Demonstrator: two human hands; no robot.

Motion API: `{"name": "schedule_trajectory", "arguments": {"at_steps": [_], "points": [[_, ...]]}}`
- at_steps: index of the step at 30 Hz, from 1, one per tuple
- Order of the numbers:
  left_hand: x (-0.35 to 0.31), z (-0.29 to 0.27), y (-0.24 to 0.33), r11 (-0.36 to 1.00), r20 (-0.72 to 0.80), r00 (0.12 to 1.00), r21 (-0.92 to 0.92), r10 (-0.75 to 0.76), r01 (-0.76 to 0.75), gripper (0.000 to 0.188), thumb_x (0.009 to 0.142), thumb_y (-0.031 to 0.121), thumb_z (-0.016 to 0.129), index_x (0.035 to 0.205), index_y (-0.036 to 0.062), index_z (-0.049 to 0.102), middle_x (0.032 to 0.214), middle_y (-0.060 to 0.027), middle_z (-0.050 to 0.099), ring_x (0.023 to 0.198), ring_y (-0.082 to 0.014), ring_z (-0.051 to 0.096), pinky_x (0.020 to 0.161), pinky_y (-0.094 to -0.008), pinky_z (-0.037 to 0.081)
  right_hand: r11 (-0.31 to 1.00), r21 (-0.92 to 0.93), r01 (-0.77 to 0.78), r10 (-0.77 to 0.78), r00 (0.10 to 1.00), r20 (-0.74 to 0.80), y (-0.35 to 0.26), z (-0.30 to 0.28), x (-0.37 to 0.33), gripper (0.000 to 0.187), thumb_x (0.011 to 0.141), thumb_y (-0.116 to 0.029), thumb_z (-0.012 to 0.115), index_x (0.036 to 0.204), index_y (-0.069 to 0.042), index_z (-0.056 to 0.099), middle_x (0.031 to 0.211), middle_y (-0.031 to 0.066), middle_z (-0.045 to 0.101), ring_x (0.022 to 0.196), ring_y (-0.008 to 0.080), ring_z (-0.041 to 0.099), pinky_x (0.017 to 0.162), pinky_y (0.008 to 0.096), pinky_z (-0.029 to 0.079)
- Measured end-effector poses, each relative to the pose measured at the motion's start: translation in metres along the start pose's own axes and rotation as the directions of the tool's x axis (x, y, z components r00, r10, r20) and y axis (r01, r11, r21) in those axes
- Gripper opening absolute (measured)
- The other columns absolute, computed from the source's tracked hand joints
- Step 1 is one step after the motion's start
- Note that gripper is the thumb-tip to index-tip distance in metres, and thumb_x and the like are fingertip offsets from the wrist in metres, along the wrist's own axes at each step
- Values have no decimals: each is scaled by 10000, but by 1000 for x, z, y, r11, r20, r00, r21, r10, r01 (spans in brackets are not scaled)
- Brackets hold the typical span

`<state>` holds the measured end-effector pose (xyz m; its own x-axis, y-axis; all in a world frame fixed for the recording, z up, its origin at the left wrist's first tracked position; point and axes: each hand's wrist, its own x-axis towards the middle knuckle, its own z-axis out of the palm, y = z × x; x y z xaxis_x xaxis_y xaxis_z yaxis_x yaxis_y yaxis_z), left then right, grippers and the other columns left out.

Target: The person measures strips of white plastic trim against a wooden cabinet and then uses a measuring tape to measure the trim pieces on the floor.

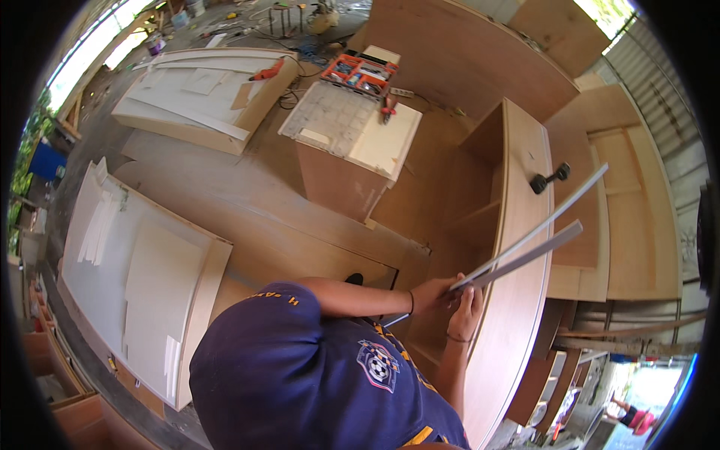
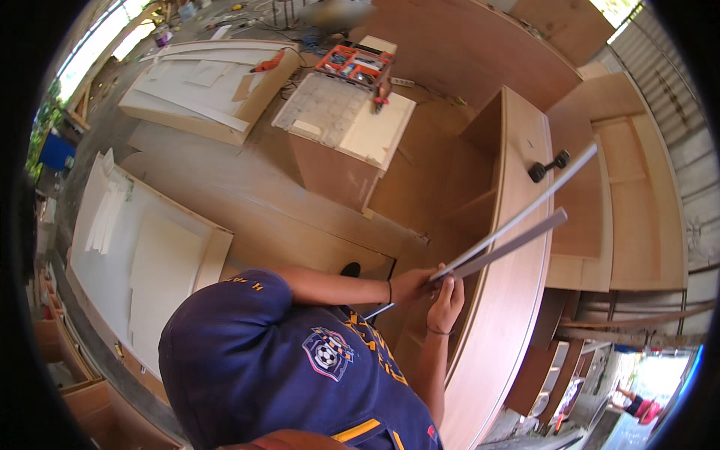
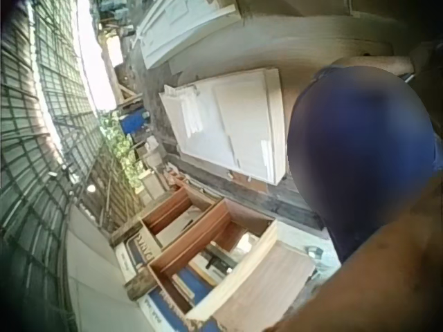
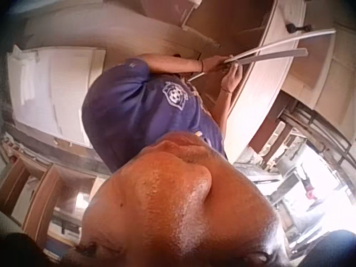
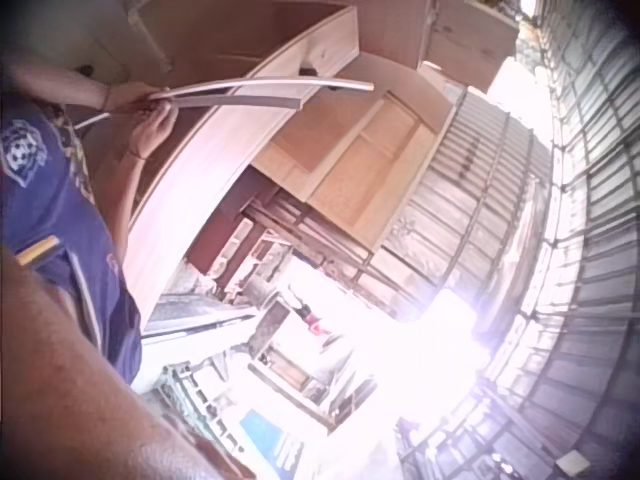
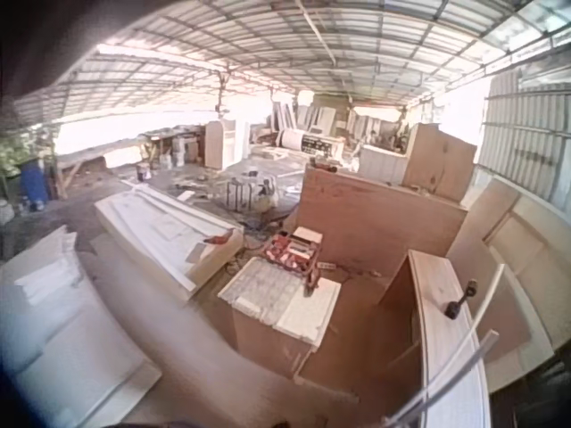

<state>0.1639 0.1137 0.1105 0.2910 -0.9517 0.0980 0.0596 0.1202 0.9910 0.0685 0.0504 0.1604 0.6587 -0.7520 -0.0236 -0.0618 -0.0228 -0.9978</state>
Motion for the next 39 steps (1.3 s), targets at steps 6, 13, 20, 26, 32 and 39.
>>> {"name": "schedule_trajectory", "arguments": {"at_steps": [6,13,20,26,32,39], "points": [[14,-127,-16,923,-404,849,317,341,-221,233,895,62,448,1123,27,486,863,-51,568,819,-119,562,729,-264,444,965,49,259,-264,947,185,-23,106,86,256,951,-195,400,1036,7,532,943,73,603,827,121,551,677,228,449],[-108,-225,6,900,-776,621,345,112,268,157,907,115,464,933,-16,547,736,-61,590,668,-128,567,622,-234,447,977,211,15,-98,917,388,-47,199,90,235,944,-241,435,1040,-44,518,972,65,614,912,154,589,711,286,507],[-213,-200,15,928,-734,679,257,5,271,245,930,246,452,883,14,514,640,-31,528,553,-88,506,517,-220,414,880,291,-376,191,840,508,-25,256,36,176,902,-246,527,946,-76,526,880,38,601,832,127,569,683,327,525],[-265,-208,8,934,-692,626,-267,-358,238,285,922,339,465,820,73,477,582,45,408,476,-27,375,428,-181,318,882,201,-425,251,788,563,-21,270,26,181,886,-197,548,1008,-64,538,925,22,585,903,143,569,742,326,496],[-282,-289,20,926,-788,493,-264,-368,269,300,935,359,426,771,108,439,562,57,366,428,-26,327,381,-186,270,945,315,-89,-103,832,545,-90,299,52,207,889,-125,535,1058,-8,525,983,45,582,913,118,552,757,267,450],[-298,-435,13,894,-750,495,-421,-438,153,316,948,381,372,786,116,428,543,36,362,380,-48,323,343,-197,261,972,232,-26,-137,740,659,-66,461,153,264,893,-170,541,1093,0,512,949,47,594,862,125,562,727,241,446]]}}
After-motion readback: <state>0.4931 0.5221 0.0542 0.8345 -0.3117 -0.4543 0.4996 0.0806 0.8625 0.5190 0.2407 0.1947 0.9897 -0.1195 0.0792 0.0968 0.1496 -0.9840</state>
